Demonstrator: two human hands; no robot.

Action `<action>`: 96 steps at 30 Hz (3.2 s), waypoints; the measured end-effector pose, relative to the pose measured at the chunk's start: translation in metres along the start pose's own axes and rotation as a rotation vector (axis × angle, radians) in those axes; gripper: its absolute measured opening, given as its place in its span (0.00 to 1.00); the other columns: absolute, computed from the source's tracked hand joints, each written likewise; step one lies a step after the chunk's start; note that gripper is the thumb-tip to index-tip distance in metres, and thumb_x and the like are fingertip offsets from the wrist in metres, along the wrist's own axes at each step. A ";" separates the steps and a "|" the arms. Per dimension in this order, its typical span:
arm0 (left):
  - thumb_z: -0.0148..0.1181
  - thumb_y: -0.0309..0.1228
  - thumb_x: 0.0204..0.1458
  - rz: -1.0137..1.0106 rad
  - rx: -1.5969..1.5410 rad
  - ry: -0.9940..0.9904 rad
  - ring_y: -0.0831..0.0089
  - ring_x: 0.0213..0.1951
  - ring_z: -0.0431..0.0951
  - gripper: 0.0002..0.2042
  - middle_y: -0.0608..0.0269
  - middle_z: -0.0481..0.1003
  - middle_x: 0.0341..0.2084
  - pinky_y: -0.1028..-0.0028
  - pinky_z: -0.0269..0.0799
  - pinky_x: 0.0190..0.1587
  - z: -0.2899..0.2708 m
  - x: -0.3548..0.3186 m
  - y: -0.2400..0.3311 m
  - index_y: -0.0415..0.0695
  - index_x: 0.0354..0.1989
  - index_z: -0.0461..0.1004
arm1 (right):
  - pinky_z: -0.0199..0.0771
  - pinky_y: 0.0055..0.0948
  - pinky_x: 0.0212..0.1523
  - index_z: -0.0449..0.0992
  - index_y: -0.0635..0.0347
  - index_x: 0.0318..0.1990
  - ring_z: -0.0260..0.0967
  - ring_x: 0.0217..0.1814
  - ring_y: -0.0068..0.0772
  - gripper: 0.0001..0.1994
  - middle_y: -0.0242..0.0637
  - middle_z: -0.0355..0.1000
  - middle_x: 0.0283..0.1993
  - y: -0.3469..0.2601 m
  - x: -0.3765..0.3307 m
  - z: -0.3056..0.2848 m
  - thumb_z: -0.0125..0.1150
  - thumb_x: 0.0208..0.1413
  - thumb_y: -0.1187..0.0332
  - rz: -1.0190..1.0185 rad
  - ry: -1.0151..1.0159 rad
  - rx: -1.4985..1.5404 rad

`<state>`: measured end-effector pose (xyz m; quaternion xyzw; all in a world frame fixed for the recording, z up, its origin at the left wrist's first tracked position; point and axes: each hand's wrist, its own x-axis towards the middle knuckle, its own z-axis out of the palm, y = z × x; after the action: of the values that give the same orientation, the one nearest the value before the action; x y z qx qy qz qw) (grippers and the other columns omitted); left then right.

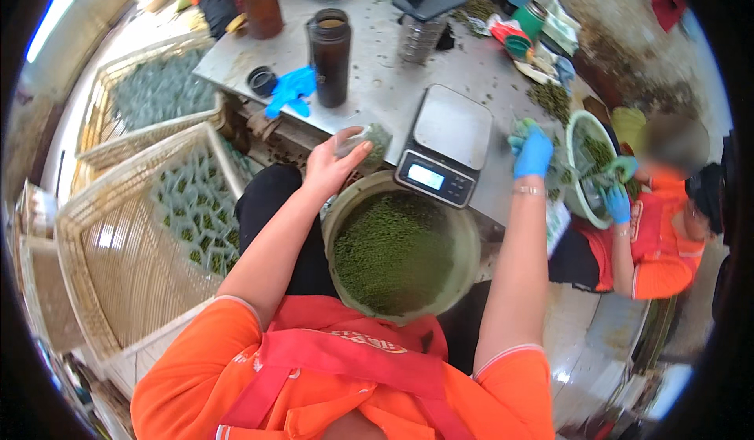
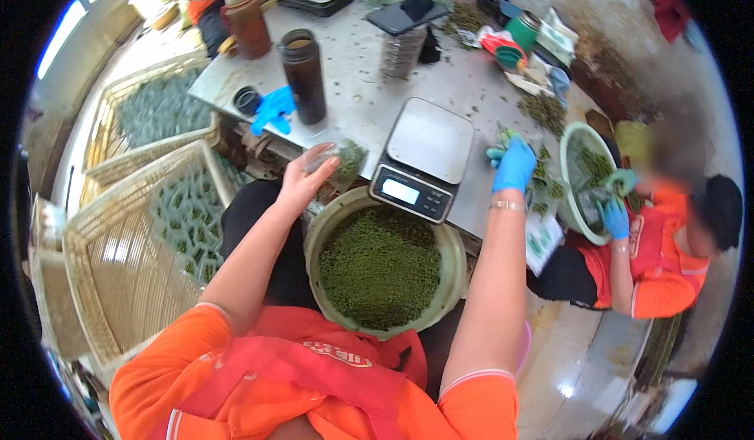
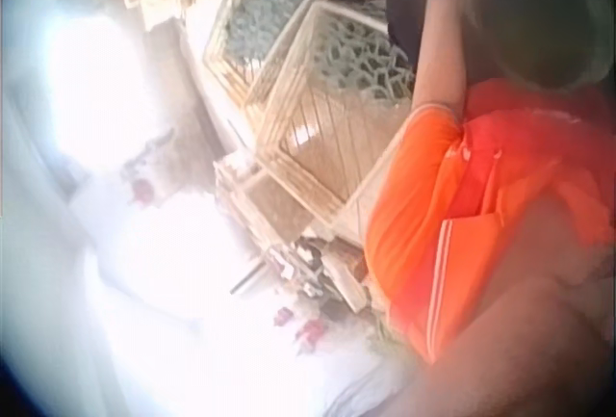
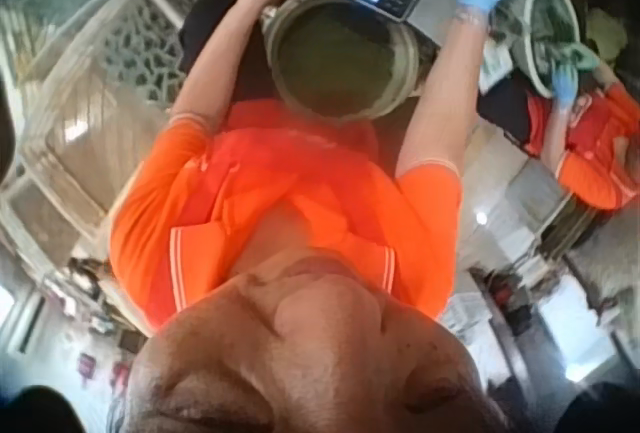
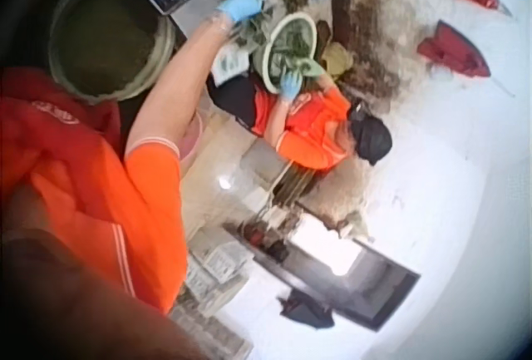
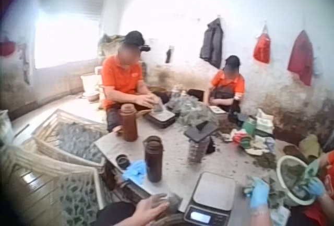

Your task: The person scoops green tea leaves from a bowl into small plastic bags, weighs each bag on a digital scale, and places the filled bags into a basket. The process is repeated continuously.

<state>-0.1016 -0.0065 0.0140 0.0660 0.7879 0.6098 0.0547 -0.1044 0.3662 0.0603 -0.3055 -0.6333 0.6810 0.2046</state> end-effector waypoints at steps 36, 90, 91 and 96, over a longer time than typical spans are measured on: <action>0.54 0.56 0.43 -0.649 1.243 0.034 0.59 0.43 0.76 0.26 0.54 0.76 0.38 0.64 0.70 0.44 -0.221 -0.236 -0.054 0.46 0.41 0.74 | 0.71 0.44 0.40 0.68 0.58 0.45 0.71 0.40 0.50 0.22 0.50 0.72 0.40 0.168 -0.287 -0.007 0.62 0.43 0.58 -0.373 -0.860 -1.312; 0.52 0.24 0.54 -0.012 -0.455 -0.495 0.74 0.33 0.76 0.23 0.60 0.67 0.50 0.76 0.71 0.40 0.043 -0.120 -0.004 0.40 0.59 0.56 | 0.69 0.18 0.21 0.73 0.63 0.43 0.67 0.21 0.18 0.09 0.31 0.72 0.30 0.057 -0.238 0.014 0.56 0.53 0.75 0.116 -0.574 0.023; 0.52 0.24 0.54 -0.081 -0.519 -0.549 0.74 0.33 0.76 0.22 0.60 0.68 0.48 0.76 0.72 0.40 0.044 -0.119 -0.002 0.40 0.58 0.57 | 0.69 0.19 0.20 0.73 0.63 0.44 0.66 0.20 0.18 0.10 0.31 0.72 0.30 0.061 -0.243 0.014 0.56 0.53 0.74 0.159 -0.581 0.058; 0.55 0.25 0.53 -0.275 -0.544 -0.640 0.75 0.28 0.76 0.14 0.58 0.74 0.32 0.78 0.73 0.34 0.044 -0.115 -0.012 0.35 0.46 0.66 | 0.70 0.19 0.20 0.72 0.63 0.42 0.67 0.21 0.18 0.09 0.32 0.71 0.29 0.073 -0.250 0.014 0.57 0.52 0.75 0.197 -0.623 0.058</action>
<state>0.0189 0.0129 -0.0080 0.1292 0.5435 0.7308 0.3922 0.0766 0.1809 0.0277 -0.1363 -0.6131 0.7760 -0.0573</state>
